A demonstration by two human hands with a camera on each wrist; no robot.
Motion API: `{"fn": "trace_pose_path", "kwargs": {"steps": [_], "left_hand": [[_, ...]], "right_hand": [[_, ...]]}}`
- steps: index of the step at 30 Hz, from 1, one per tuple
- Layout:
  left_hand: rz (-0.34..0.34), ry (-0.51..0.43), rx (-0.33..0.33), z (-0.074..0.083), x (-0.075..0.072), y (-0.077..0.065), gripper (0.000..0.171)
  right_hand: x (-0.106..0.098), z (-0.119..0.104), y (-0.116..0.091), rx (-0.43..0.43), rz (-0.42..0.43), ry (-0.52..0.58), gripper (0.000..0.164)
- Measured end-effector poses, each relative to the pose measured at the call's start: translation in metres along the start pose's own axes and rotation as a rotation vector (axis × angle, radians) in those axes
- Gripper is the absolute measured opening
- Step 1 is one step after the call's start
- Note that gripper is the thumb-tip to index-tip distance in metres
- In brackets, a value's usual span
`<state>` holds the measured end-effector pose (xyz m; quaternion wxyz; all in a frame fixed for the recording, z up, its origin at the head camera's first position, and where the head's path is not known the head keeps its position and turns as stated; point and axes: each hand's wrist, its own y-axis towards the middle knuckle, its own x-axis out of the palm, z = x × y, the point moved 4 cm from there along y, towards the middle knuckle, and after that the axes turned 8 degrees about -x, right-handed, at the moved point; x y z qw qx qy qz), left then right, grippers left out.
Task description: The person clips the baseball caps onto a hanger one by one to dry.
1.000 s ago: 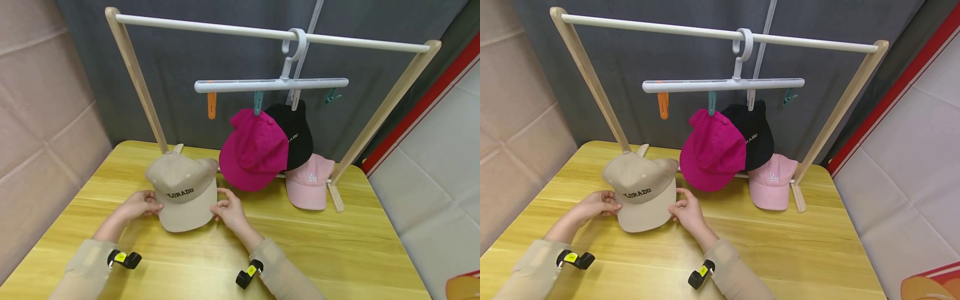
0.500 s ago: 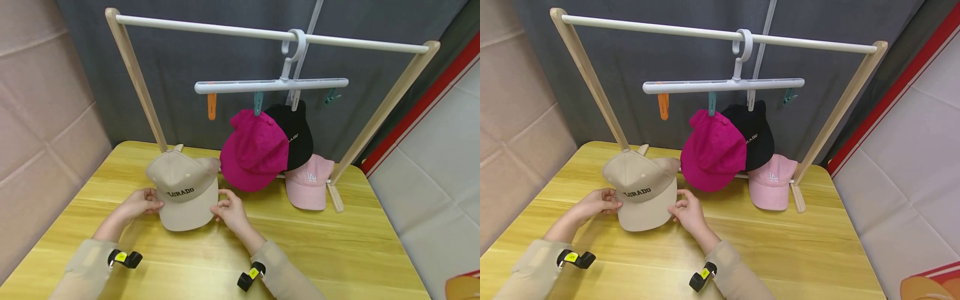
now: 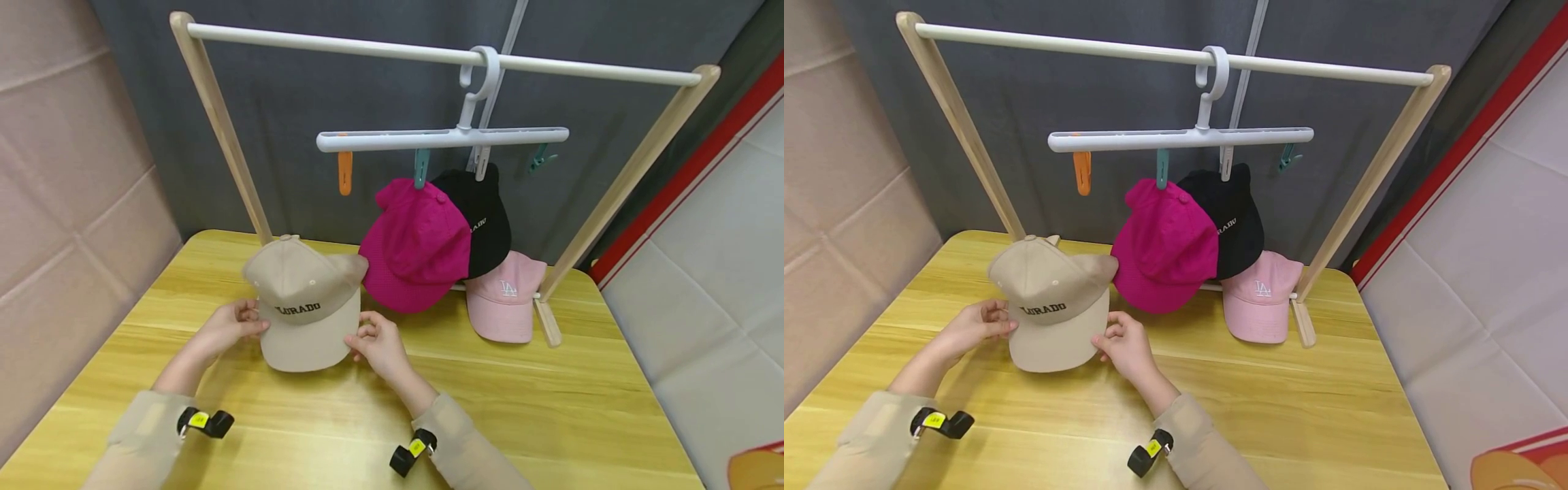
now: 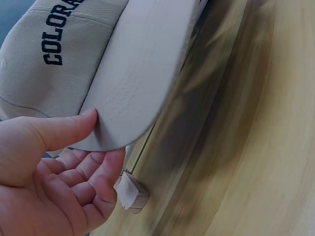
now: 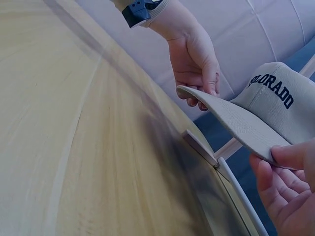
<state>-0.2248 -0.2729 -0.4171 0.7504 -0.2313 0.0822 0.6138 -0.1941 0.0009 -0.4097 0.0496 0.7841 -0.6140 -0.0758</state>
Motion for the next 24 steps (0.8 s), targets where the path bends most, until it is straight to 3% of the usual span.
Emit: {"fn": "trace_pose_path", "kwargs": {"steps": [24], "left_hand": [[0.085,0.082,0.123,0.010,0.000,0.001,0.055]], "right_hand": [[-0.004,-0.026,-0.006,-0.089,-0.012,0.034,0.029]]}}
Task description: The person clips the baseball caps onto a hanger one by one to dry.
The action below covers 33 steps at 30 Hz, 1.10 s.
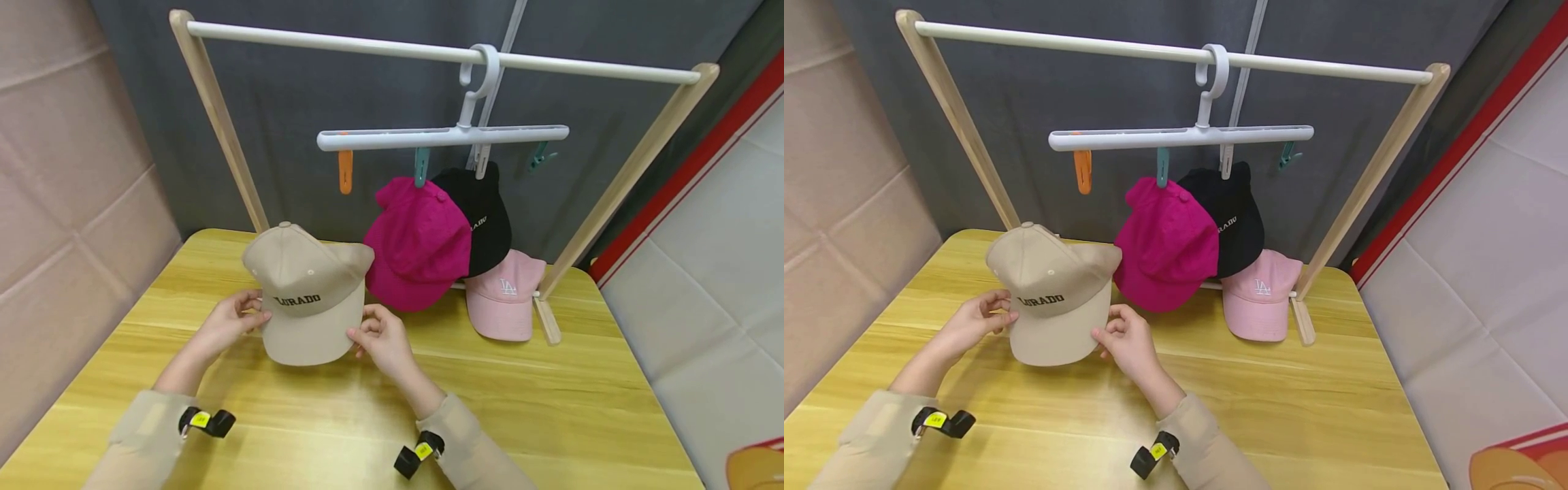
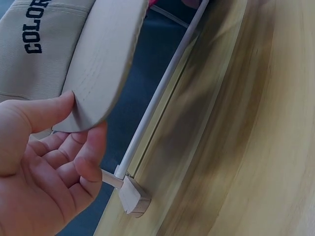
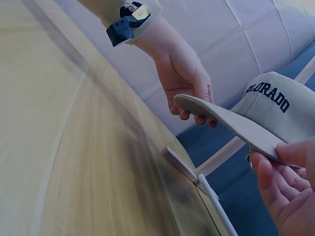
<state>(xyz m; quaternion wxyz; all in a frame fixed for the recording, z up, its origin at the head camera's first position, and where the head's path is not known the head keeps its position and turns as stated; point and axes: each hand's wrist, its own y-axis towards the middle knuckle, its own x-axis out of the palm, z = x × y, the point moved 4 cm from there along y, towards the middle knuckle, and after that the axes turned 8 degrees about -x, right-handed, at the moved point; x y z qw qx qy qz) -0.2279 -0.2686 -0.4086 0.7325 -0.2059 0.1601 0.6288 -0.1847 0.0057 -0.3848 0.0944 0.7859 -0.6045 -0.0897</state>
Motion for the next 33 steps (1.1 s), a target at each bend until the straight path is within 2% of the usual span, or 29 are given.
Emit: {"fn": "trace_pose_path", "kwargs": {"steps": [8,18,33], "left_hand": [[-0.018,-0.014,0.012,0.007,0.002,-0.001,0.055],[-0.027,-0.044,0.065,0.019,0.007,-0.004,0.055],[-0.034,-0.069,0.079,0.034,0.012,-0.007,0.056]], "right_hand": [[-0.003,-0.011,-0.003,-0.025,-0.010,-0.009,0.027],[-0.006,-0.021,-0.006,-0.055,-0.018,0.024,0.026],[-0.009,-0.035,-0.010,-0.094,-0.032,0.061,0.025]]}}
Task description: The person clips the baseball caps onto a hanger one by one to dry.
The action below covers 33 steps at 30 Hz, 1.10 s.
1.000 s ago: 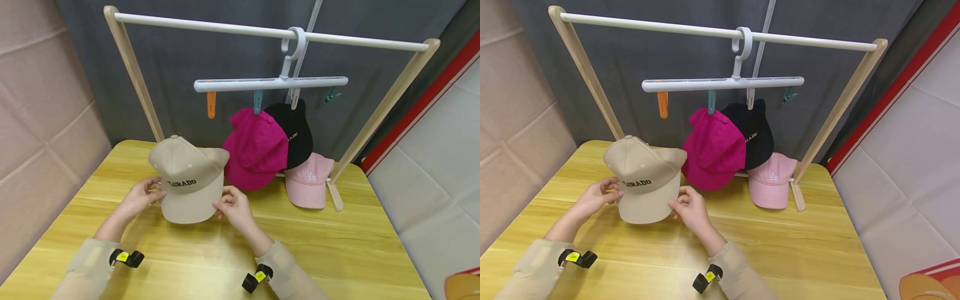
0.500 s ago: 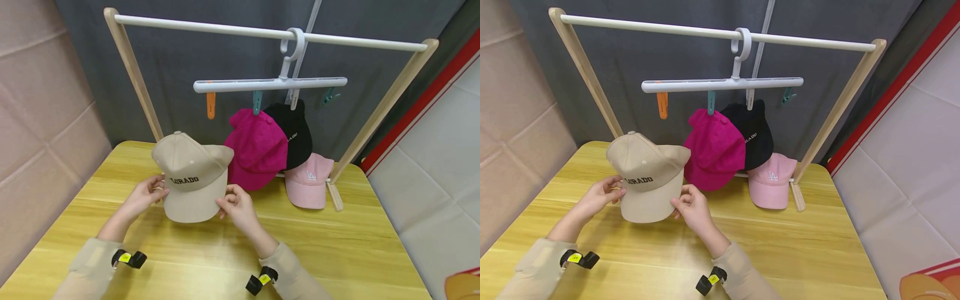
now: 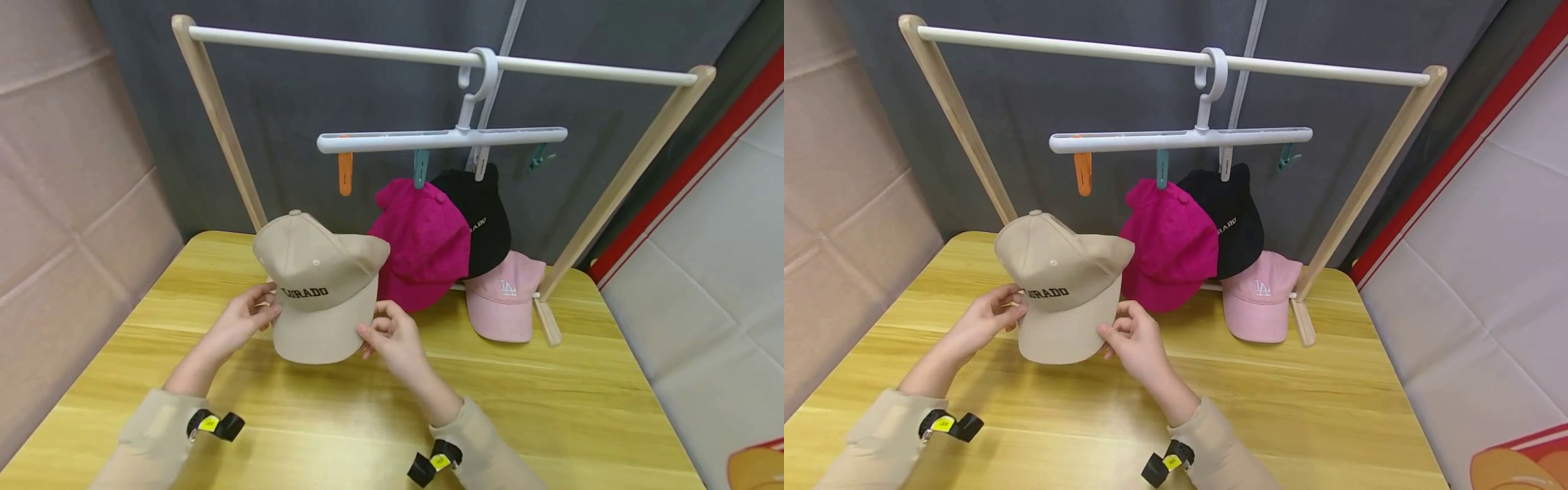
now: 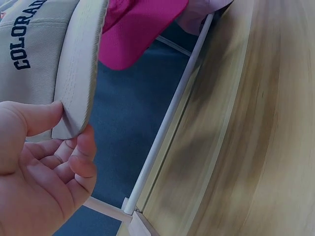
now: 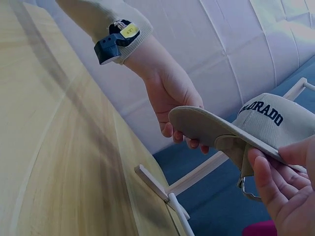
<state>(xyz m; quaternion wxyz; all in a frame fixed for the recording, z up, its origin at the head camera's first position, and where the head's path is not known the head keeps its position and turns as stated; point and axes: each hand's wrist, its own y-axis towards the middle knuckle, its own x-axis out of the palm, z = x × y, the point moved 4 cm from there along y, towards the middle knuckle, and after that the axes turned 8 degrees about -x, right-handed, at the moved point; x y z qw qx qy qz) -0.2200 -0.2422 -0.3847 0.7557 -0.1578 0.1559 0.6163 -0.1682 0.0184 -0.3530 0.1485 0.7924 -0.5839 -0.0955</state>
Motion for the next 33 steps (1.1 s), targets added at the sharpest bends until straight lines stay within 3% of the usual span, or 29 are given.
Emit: {"fn": "trace_pose_path", "kwargs": {"steps": [13,24,33], "left_hand": [[-0.015,-0.026,0.038,0.007,0.008,0.003,0.054],[0.003,-0.004,0.043,0.011,0.015,0.006,0.053],[-0.006,-0.014,0.042,0.018,0.022,0.010,0.052]], "right_hand": [[-0.005,-0.014,-0.001,-0.063,0.011,-0.005,0.030],[-0.014,0.004,0.001,-0.068,0.032,0.028,0.030],[-0.018,-0.002,-0.001,-0.087,0.072,0.052,0.026]]}}
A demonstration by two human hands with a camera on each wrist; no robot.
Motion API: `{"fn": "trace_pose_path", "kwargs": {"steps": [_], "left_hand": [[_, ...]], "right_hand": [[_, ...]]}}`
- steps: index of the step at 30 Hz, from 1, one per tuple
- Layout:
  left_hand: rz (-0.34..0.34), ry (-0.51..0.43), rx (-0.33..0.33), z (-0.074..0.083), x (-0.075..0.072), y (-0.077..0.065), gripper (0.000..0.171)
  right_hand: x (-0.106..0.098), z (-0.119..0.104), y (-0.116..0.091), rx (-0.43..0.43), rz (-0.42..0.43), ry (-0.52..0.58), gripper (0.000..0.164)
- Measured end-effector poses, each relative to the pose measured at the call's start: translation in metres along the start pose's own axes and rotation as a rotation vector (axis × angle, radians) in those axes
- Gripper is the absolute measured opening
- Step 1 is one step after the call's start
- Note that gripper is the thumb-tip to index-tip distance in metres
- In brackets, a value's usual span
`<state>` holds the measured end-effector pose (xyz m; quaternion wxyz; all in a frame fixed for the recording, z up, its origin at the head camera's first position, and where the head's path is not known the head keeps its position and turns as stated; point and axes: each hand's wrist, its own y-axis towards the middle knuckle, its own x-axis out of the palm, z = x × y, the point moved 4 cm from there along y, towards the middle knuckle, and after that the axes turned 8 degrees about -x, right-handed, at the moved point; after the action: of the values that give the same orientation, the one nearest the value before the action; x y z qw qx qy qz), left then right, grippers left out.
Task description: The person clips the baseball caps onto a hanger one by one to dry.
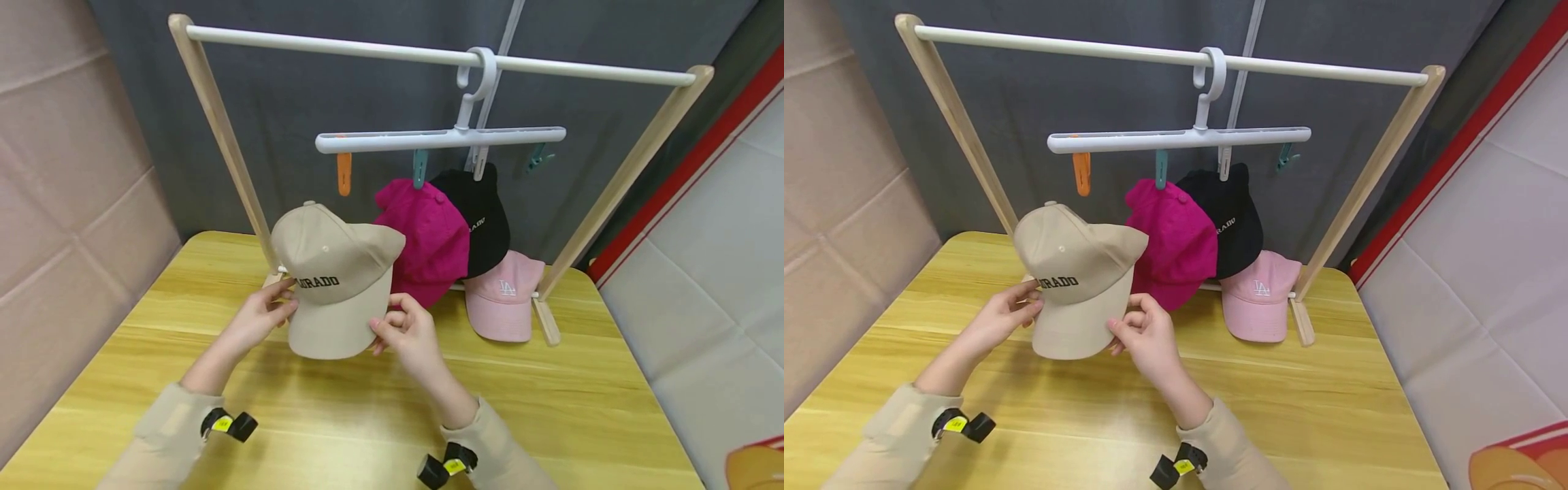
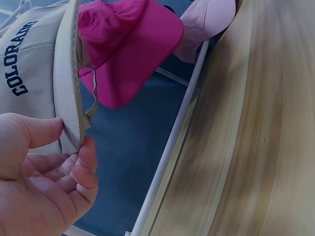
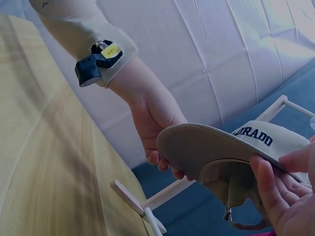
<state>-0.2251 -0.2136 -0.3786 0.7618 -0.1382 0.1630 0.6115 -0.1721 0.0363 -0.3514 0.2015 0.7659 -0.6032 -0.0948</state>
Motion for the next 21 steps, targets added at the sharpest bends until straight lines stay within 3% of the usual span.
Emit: {"fn": "trace_pose_path", "kwargs": {"steps": [11,21], "left_hand": [[-0.036,-0.046,-0.031,0.0029,0.0085,0.0059,0.054],[-0.037,0.000,-0.036,0.0050,0.0100,0.0104,0.053]], "right_hand": [[-0.0055,-0.0059,0.0010,-0.029,0.016,-0.001,0.025],[-0.0066,-0.0068,0.0023,-0.020,0.039,0.002,0.024]]}}
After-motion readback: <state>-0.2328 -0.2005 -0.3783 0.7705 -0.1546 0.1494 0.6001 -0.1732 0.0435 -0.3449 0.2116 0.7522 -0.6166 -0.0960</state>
